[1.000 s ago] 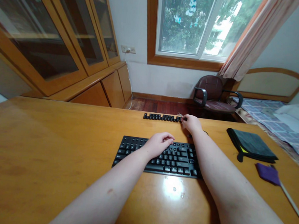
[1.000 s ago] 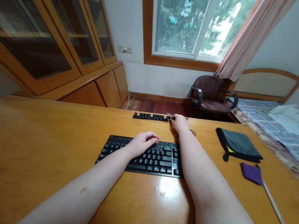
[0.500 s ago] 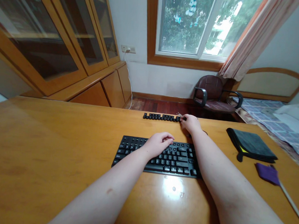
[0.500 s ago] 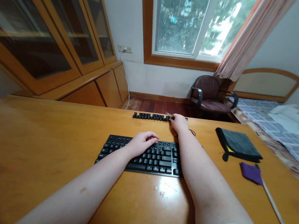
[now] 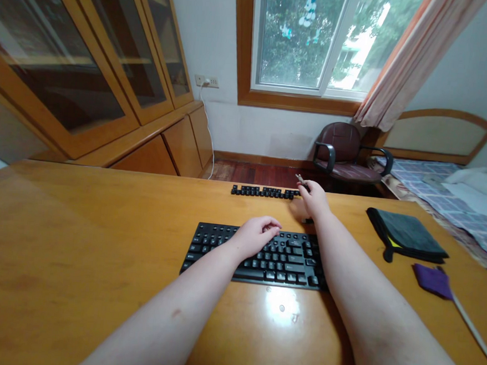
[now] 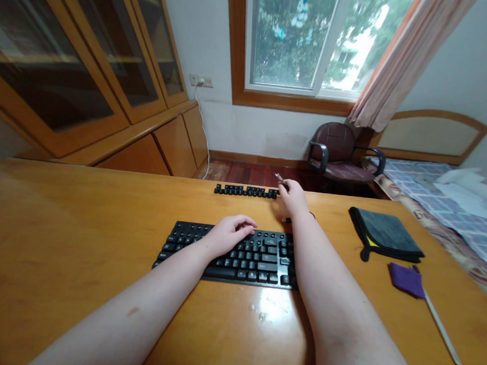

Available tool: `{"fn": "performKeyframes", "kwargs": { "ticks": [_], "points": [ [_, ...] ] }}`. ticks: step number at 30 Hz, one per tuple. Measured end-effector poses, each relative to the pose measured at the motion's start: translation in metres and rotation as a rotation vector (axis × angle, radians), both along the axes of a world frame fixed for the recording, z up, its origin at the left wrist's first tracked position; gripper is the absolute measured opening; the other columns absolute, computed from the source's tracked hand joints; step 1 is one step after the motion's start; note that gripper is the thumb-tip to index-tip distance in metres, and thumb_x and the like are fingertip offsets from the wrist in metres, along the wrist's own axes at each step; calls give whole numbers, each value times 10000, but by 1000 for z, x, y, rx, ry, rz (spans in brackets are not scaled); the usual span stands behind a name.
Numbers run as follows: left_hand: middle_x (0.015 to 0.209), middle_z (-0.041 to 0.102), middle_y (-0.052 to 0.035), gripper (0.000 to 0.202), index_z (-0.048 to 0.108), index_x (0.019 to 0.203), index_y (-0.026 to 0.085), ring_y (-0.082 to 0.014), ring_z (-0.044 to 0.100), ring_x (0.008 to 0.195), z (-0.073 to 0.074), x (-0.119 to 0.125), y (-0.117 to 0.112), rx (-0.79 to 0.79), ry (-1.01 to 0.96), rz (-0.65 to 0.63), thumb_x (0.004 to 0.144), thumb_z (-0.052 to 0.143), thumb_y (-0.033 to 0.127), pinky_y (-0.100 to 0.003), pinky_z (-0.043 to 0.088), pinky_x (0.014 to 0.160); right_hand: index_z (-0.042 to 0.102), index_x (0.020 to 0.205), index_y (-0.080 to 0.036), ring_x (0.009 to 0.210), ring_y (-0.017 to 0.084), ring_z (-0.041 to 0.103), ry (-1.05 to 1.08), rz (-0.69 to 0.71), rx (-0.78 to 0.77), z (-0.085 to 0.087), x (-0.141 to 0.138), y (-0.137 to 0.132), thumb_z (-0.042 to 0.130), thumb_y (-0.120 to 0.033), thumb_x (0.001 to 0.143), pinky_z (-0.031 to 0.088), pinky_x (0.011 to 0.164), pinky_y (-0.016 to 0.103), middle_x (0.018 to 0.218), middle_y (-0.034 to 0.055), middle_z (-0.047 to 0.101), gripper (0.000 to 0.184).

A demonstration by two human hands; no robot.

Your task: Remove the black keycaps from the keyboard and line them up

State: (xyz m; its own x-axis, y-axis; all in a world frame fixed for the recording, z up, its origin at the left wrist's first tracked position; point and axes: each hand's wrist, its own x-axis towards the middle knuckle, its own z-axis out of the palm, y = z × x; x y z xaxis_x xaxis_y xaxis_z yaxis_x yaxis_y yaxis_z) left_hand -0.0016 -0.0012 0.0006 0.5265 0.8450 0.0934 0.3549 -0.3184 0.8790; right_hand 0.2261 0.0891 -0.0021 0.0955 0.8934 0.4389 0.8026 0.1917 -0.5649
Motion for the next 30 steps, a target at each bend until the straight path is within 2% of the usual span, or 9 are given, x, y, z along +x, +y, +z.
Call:
{"fn": "performKeyframes", "kwargs": {
  "ticks": [3, 6, 9, 12, 15, 20, 23, 27, 30],
  "points": [
    [852, 678, -34, 249, 627, 967, 167, -163, 608, 755, 1, 0, 0, 22, 16, -3, 830, 483, 317, -274, 469, 713, 641, 948, -161, 927, 196, 569, 149, 29, 120, 20, -1, -20, 371, -283, 854, 421, 829, 310, 946, 86, 634, 311],
    [894, 670, -39, 248, 629, 966, 180, -175, 600, 799, 4, 0, -2, 106, 84, -14, 839, 470, 322, -288, 465, 741, 667, 957, -188, 944, 202, 569, 218, 91, 69, 35, -7, -55, 468, -331, 821, 423, 848, 330, 969, 73, 636, 280],
    [1009, 651, -53, 264, 618, 1012, 206, -216, 565, 951, 9, 2, -9, 277, 204, -70, 824, 509, 356, -341, 417, 866, 678, 942, -189, 804, 190, 607, 469, 162, -124, 33, -14, -90, 612, -388, 724, 477, 743, 325, 903, 63, 666, 302],
    [1199, 569, -90, 541, 525, 1184, 214, -278, 484, 1112, 9, 6, -19, 396, 340, -129, 725, 612, 487, -408, 326, 973, 672, 901, -175, 729, 171, 608, 655, 182, -149, 21, -17, -109, 679, -400, 671, 494, 721, 331, 831, 55, 672, 322],
    [1311, 471, -143, 871, 397, 1307, 190, -329, 435, 1171, 6, 8, -25, 419, 439, -152, 593, 659, 616, -441, 284, 999, 659, 876, -175, 686, 154, 600, 705, 240, -167, 14, -22, -111, 699, -393, 654, 506, 697, 326, 783, 40, 664, 313],
    [1316, 446, -192, 1041, 342, 1339, 137, -362, 418, 1184, 1, 7, -21, 389, 498, -186, 519, 629, 711, -456, 280, 997, 635, 829, -177, 686, 144, 604, 811, 276, -251, 11, -32, -106, 731, -367, 611, 533, 645, 309, 775, 24, 653, 305],
    [1316, 446, -184, 1050, 359, 1330, 143, -358, 402, 1200, 0, 3, -15, 365, 504, -204, 496, 632, 722, -457, 272, 1008, 629, 809, -181, 692, 140, 607, 865, 271, -293, 8, -35, -107, 747, -351, 585, 540, 638, 299, 803, 21, 654, 304],
    [1304, 463, -156, 1021, 401, 1306, 179, -346, 422, 1180, 2, -8, -4, 321, 516, -215, 471, 662, 704, -436, 316, 982, 619, 778, -179, 665, 135, 605, 959, 248, -345, 8, -41, -110, 768, -348, 550, 545, 637, 299, 731, 2, 637, 320],
    [1190, 549, -130, 767, 512, 1204, 193, -323, 495, 1089, 5, -12, -1, 295, 544, -152, 621, 574, 687, -417, 372, 917, 612, 771, -177, 656, 130, 596, 1016, 238, -359, 9, -48, -112, 780, -339, 531, 548, 635, 301, 714, -8, 621, 334]
  ]
}}
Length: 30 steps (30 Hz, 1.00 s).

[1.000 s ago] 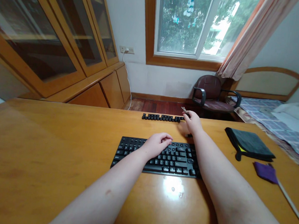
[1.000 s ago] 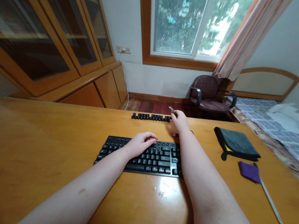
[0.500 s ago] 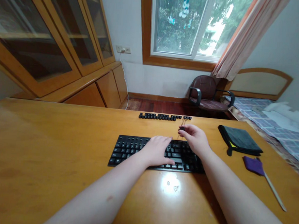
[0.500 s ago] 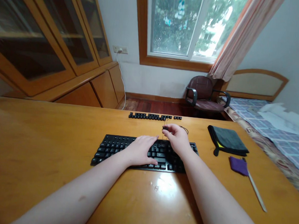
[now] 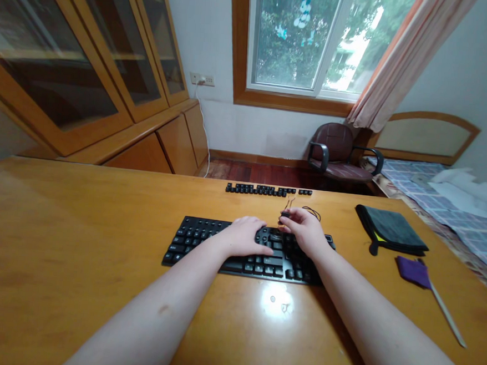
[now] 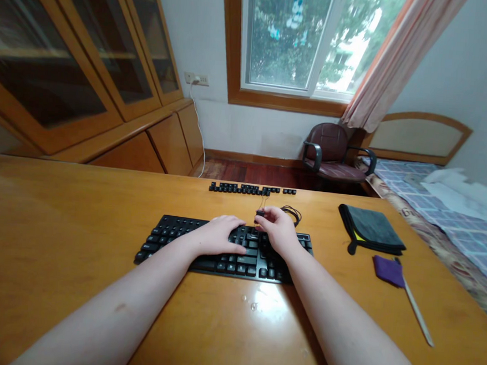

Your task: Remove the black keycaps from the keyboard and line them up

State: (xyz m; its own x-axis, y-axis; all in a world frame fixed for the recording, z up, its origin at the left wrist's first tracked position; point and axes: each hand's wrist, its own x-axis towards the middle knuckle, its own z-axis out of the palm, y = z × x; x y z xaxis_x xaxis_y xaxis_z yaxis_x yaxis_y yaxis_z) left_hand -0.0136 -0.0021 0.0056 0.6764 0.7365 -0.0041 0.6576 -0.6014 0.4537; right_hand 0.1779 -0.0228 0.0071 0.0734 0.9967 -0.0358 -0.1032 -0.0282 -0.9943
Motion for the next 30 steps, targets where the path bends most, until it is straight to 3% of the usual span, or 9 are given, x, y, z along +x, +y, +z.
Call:
{"fn": "performKeyframes", "kwargs": {
  "ticks": [4, 21, 26, 30],
  "points": [
    [1072, 591, -94, 554, 571, 1092, 210, -287, 529, 1011, 0, 5, -5, 101, -22, 41, 710, 550, 611, -396, 393, 878, 613, 772, -174, 665, 126, 592, 28, -28, 8, 0, -7, -1, 780, -340, 531, 545, 664, 306, 717, -12, 615, 337],
    [933, 598, -75, 472, 554, 918, 179, -264, 564, 895, 0, 15, -11, 177, -7, 89, 669, 617, 575, -368, 447, 768, 616, 829, -177, 675, 164, 624, -110, 105, 81, -14, -13, -2, 729, -356, 617, 509, 702, 318, 717, 10, 644, 300],
    [931, 607, -79, 501, 571, 941, 175, -271, 572, 889, 0, 16, -11, 159, -20, 103, 649, 633, 578, -372, 453, 765, 622, 843, -169, 697, 159, 604, -313, 140, 150, -13, -13, -4, 673, -355, 674, 494, 693, 305, 747, 22, 647, 256],
    [908, 616, -65, 408, 590, 919, 189, -248, 574, 874, -2, 15, -10, 158, -61, 80, 707, 599, 538, -349, 456, 757, 624, 776, -175, 635, 138, 553, -680, 290, 270, -1, -6, -6, 562, -307, 790, 441, 613, 261, 689, 13, 621, 146]
  ]
}}
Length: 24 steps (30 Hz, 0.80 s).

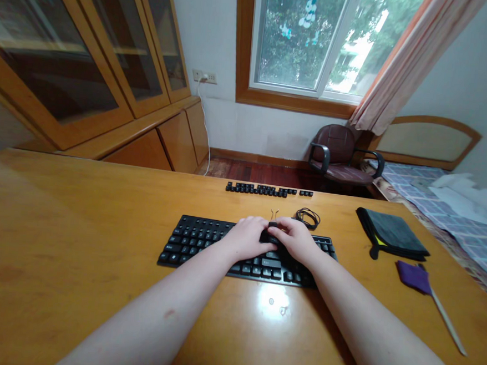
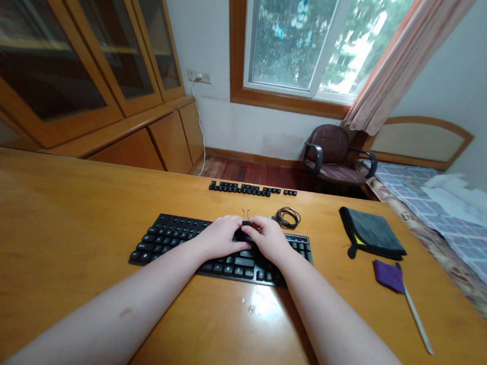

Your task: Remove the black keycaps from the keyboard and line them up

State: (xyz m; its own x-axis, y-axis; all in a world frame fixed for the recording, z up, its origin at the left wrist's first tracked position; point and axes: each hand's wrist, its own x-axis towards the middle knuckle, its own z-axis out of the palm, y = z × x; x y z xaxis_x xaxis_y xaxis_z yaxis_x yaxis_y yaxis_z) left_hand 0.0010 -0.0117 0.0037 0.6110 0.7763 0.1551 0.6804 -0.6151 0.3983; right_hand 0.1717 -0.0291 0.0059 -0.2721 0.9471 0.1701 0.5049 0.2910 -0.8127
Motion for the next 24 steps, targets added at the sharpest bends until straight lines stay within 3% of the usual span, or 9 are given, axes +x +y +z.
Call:
{"fn": "performKeyframes", "kwargs": {
  "ticks": [4, 7, 14, 21, 24],
  "points": [
    [909, 622, -43, 287, 596, 911, 210, -218, 570, 895, -4, -1, 2, 18, -42, -19, 749, 595, 447, -321, 445, 799, 614, 718, -177, 655, 146, 539, -352, 214, 167, 7, 7, -1, 522, -227, 826, 400, 627, 254, 686, 29, 616, 151],
    [899, 625, -47, 290, 599, 894, 204, -216, 571, 886, -4, 0, 2, 20, -33, -35, 749, 597, 455, -318, 442, 794, 613, 728, -174, 668, 160, 551, -423, 200, 209, 7, 9, -1, 499, -226, 844, 401, 632, 260, 697, 46, 625, 171],
    [920, 643, -36, 296, 605, 919, 218, -233, 581, 891, 3, 2, 0, -3, 14, -41, 755, 593, 464, -344, 440, 790, 632, 815, -182, 735, 157, 597, -192, 111, 109, 8, 13, 0, 465, -228, 858, 438, 680, 261, 787, 32, 663, 178],
    [1052, 623, -64, 450, 557, 1078, 205, -239, 568, 981, 2, 2, -2, -54, -58, 42, 720, 631, 467, -343, 437, 857, 660, 776, -180, 707, 169, 591, -100, -65, 116, 0, 13, 4, 562, -296, 796, 446, 673, 286, 751, 34, 659, 154],
    [1000, 644, -46, 313, 592, 1016, 204, -207, 580, 944, 4, 1, -1, -47, -143, 42, 795, 556, 423, -318, 443, 841, 651, 812, -181, 698, 167, 597, -7, -99, 42, -6, 12, 6, 600, -310, 760, 463, 662, 288, 759, 32, 660, 148]
  ]
}}
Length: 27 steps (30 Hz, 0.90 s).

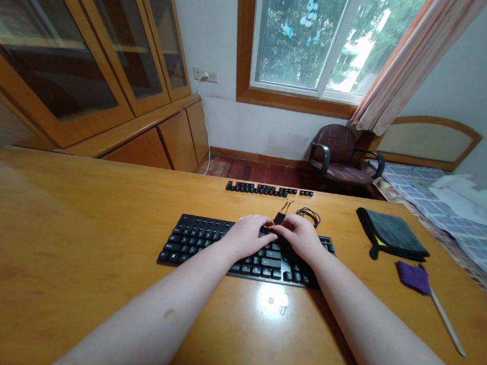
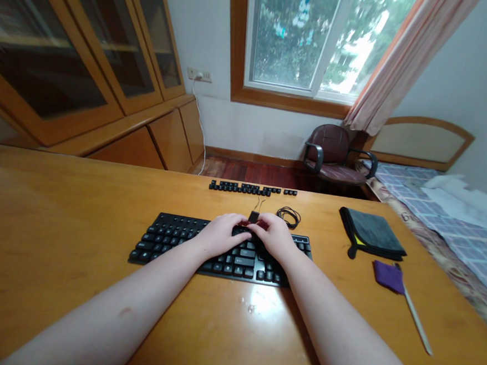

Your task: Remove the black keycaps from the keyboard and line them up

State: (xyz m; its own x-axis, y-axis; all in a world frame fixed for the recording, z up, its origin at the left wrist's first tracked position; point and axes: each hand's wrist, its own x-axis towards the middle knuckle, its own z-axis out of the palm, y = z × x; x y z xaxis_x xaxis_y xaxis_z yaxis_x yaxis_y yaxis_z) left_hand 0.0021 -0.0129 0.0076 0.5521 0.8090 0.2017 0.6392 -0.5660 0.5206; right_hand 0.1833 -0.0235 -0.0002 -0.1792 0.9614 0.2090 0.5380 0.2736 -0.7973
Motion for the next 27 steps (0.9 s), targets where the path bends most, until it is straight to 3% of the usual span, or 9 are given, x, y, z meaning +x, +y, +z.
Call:
{"fn": "performKeyframes", "kwargs": {
  "ticks": [5, 9, 12, 16, 20, 27],
  "points": [
    [883, 682, -28, 218, 667, 876, 215, -186, 595, 862, 5, -1, 2, 20, -13, -27, 857, 473, 312, -301, 444, 807, 624, 960, -178, 682, 162, 599, 171, -12, -27, 0, -2, -3, 580, -369, 775, 486, 664, 295, 801, 39, 653, 270],
    [907, 687, -24, 218, 673, 904, 220, -185, 597, 874, 4, -1, 2, 7, -37, -39, 846, 486, 315, -301, 444, 831, 622, 963, -180, 766, 174, 612, 228, -62, 53, 6, -3, -6, 532, -377, 811, 489, 728, 308, 934, 71, 652, 264],
    [959, 678, -23, 236, 656, 945, 211, -176, 595, 917, 0, -1, 4, 1, -88, -11, 855, 443, 255, -293, 447, 855, 605, 925, -180, 749, 172, 616, 240, -70, 86, 7, -3, -6, 518, -351, 826, 494, 729, 313, 900, 71, 648, 216],
    [981, 665, -24, 275, 641, 952, 195, -162, 593, 934, -4, -2, 6, -19, -148, 61, 836, 395, 157, -278, 457, 853, 587, 879, -181, 684, 172, 616, 181, -42, 57, 5, -3, -5, 511, -329, 831, 497, 683, 317, 803, 54, 640, 173],
    [966, 666, -21, 260, 639, 931, 195, -165, 594, 924, -4, -2, 7, -21, -158, 80, 834, 399, 167, -289, 458, 850, 581, 881, -190, 660, 169, 614, 103, -25, 26, 7, -5, -5, 496, -320, 835, 490, 657, 309, 794, 44, 638, 162],
    [965, 666, -18, 254, 641, 935, 206, -168, 595, 923, -6, -2, 7, -22, -134, 76, 838, 407, 185, -288, 458, 849, 601, 855, -202, 738, 178, 602, -65, 2, 108, 16, -9, -7, 489, -281, 835, 465, 712, 314, 804, 40, 647, 139]
  ]
}}
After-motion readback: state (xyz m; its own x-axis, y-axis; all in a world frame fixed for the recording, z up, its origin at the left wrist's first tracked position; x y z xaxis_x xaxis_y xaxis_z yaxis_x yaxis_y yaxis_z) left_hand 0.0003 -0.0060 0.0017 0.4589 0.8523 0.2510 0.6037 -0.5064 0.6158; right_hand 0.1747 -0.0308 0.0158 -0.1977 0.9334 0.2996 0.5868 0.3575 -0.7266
